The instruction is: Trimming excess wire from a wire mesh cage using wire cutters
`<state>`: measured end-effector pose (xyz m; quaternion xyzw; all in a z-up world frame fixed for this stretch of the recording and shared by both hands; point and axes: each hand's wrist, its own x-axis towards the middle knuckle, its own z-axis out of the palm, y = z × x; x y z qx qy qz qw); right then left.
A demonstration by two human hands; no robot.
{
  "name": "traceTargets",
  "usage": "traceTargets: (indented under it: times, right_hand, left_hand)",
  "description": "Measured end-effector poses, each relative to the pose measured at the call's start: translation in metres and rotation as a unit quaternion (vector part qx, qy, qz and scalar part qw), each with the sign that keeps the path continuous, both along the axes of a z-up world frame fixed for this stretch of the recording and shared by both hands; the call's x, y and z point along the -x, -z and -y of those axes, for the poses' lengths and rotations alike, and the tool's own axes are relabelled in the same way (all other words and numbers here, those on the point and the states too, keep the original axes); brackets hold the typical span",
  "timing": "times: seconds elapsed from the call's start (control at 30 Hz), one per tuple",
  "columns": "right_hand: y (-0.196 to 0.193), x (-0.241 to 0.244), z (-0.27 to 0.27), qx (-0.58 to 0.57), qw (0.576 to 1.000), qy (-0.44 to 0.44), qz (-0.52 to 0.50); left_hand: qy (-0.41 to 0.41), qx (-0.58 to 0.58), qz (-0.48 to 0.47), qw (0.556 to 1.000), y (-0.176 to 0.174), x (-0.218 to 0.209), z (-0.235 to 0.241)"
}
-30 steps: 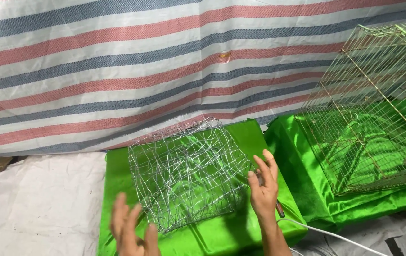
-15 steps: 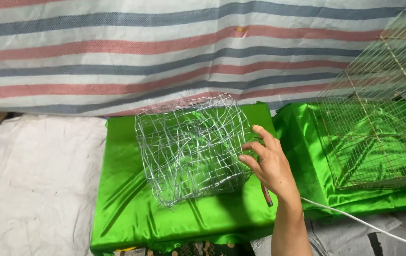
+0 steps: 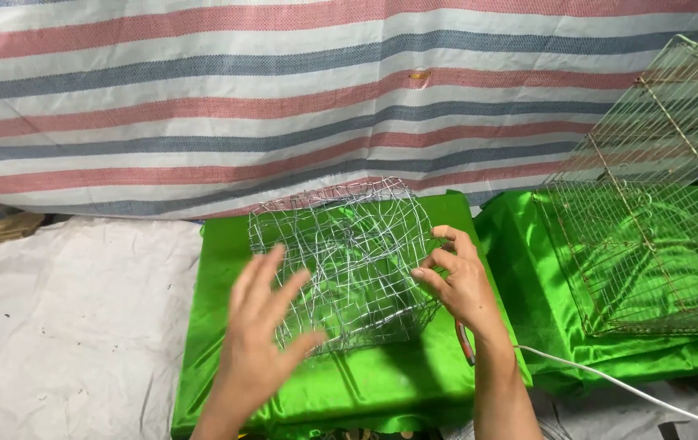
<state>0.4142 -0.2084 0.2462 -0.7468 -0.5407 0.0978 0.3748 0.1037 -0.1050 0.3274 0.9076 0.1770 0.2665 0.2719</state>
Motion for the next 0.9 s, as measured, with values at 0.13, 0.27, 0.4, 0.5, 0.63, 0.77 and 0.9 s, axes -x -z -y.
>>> traceTargets:
  times: [0.13, 0.27, 0.4, 0.5, 0.63, 0.77, 0.9]
  right_hand:
    - [-0.002, 0.008, 0.000, -0.039, 0.998, 0.038, -0.012]
    - [0.004, 0.023, 0.011, -0.114, 0.970, 0.165, -0.139]
    - [0.034, 0.041, 0.022, -0.229, 0.934, 0.204, -0.186]
    - [0.045, 0.068, 0.028, -0.297, 0.917, 0.219, -0.151]
    - [0.057, 0.101, 0.033, -0.304, 0.935, 0.181, -0.012]
    - [0.051, 0.137, 0.028, -0.288, 0.939, 0.108, 0.155]
    - [0.055, 0.156, 0.025, -0.233, 0.951, 0.110, 0.172]
  left_hand:
    - [-0.210, 0.011, -0.012, 0.978, 0.047, -0.010, -0.037]
    - [-0.180, 0.010, -0.048, 0.982, 0.071, -0.018, -0.040]
    - [-0.128, -0.060, -0.032, 0.990, 0.070, -0.017, -0.041]
    - [-0.018, -0.190, 0.060, 0.980, 0.071, -0.014, -0.043]
    - [0.034, -0.217, 0.033, 0.975, 0.071, -0.006, -0.045]
    - [0.053, -0.228, 0.028, 0.972, 0.068, -0.004, -0.045]
    - [0.055, -0.252, 0.047, 0.965, 0.067, -0.005, -0.044]
